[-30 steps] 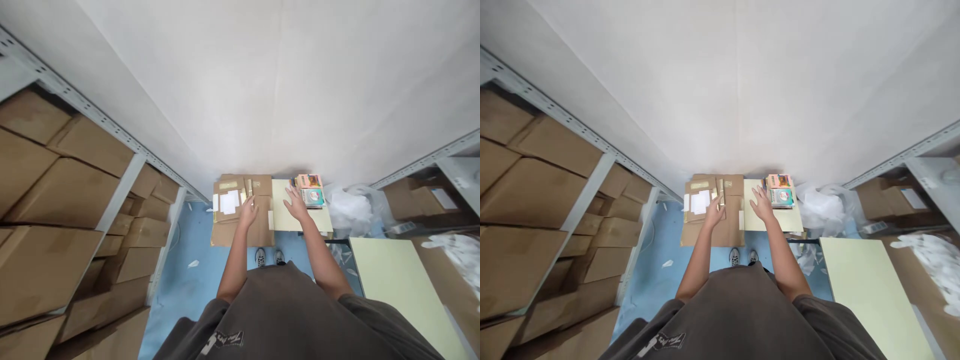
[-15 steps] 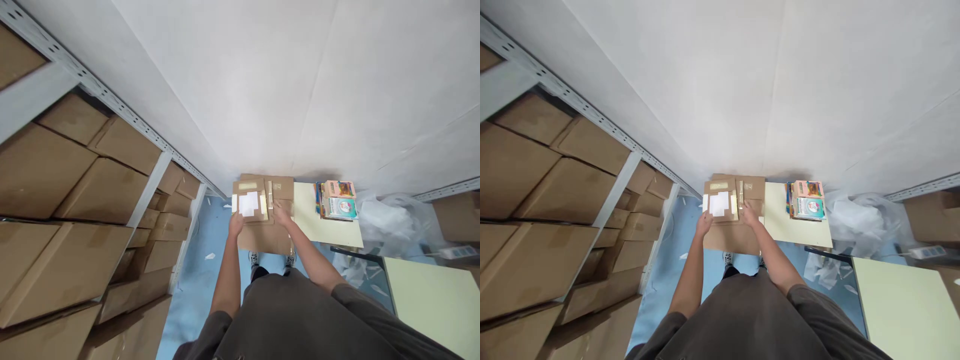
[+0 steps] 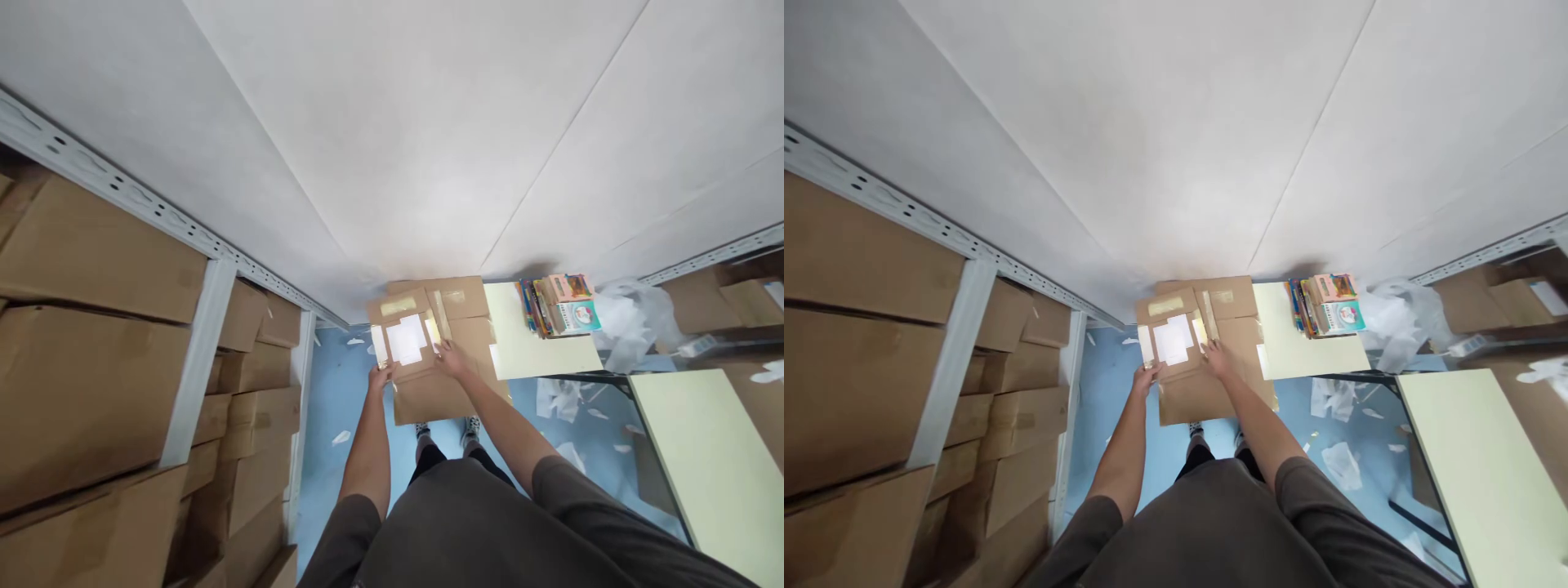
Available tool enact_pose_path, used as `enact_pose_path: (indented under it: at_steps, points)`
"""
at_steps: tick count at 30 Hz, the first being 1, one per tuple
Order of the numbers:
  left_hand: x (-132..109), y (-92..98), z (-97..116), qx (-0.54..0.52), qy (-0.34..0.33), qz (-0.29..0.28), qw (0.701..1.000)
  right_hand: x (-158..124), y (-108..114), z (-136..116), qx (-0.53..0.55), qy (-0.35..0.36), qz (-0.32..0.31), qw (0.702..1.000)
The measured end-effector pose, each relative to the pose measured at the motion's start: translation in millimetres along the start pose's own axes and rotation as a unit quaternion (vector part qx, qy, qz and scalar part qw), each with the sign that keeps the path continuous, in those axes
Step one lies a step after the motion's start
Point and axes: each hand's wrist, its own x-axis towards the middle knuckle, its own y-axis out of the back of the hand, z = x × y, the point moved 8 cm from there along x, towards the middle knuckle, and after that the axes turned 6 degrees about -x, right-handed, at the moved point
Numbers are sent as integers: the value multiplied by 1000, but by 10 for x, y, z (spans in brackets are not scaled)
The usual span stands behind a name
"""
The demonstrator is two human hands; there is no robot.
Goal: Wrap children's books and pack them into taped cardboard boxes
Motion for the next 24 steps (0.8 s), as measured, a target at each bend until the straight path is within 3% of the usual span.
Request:
enact_pose_path:
  at_steps: [2, 4, 7, 11, 16, 20, 22, 24]
  points:
    - [61, 44, 29, 13, -23, -8, 1000, -19, 127, 296, 14, -59, 60, 996]
    - [124, 32, 82, 36, -55, -26, 998, -121, 272, 767, 14, -166, 109, 980]
    - [205, -43, 129, 78, -88, -53, 992, -332, 293, 1449, 34, -321, 73, 944]
    - [238, -119, 125, 115, -100, -67, 986, -389, 278, 1727, 37, -333, 44, 941]
    - [183, -142, 186, 146, -111, -60, 981, -348, 220, 1509, 8, -276, 16, 961]
    - [71, -115, 336, 267, -158, 19, 950, -218, 208, 937, -21, -145, 57, 988]
    - [-2, -62, 394, 318, -170, 71, 930, -143, 106, 599, -25, -72, 35, 996]
    - [-51, 12, 401, 340, -156, 97, 922, -107, -13, 405, -26, -56, -2, 998]
